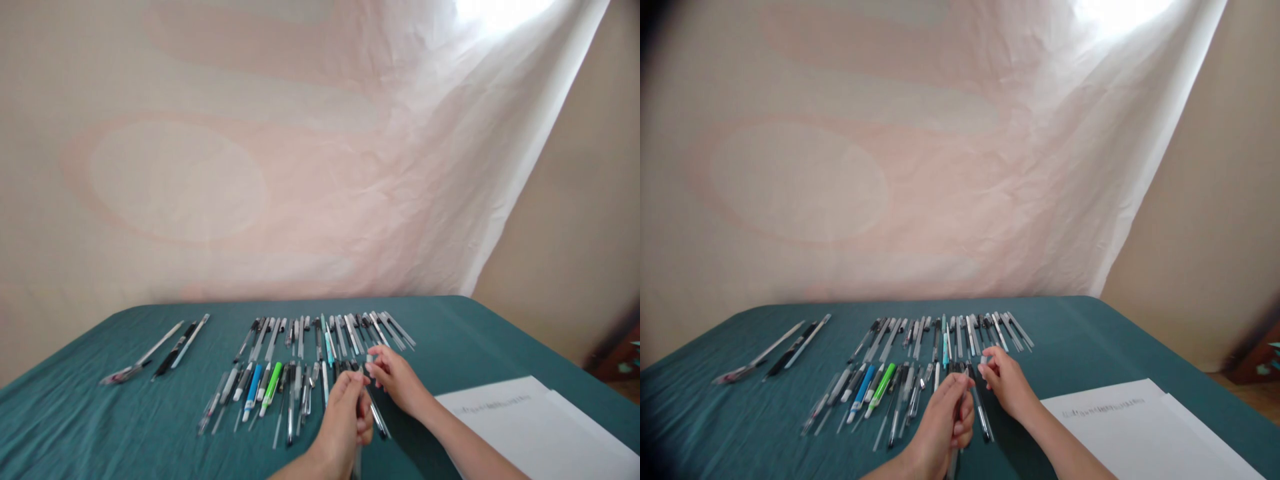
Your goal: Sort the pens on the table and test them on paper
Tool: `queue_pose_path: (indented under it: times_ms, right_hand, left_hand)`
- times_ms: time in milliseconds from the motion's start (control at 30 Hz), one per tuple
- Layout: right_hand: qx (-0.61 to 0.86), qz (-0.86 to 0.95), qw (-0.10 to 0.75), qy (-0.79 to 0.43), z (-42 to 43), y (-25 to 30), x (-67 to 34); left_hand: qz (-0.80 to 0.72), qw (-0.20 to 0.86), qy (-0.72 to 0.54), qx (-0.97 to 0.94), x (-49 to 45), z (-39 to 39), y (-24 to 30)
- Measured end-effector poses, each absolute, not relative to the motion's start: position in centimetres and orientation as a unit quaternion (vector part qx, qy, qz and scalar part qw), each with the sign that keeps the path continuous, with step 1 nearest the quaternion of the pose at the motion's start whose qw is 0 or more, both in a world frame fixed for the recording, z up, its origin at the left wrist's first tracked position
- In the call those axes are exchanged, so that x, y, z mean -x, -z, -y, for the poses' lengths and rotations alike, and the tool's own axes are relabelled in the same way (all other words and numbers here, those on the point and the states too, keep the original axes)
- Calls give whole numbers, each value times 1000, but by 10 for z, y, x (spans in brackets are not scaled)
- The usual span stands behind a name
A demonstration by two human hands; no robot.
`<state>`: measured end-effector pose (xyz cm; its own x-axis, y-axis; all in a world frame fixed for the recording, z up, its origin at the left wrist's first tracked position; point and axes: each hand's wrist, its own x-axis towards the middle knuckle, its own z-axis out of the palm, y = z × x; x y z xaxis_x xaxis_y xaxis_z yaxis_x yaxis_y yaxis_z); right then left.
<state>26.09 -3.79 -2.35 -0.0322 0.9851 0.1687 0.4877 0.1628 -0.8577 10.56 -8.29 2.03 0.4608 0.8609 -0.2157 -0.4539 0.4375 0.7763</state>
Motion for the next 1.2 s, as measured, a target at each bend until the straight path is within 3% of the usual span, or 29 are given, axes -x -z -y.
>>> queue_pose_path:
  times_ms: [667,1200]
  right_hand:
    - [591,682,377,-208,42,17,-255]
    - [594,677,374,-221,45,13,-255]
  left_hand:
    - [-303,774,-454,-322,-105,79,-15]
    - [-301,772,-455,-326,-105,77,-14]
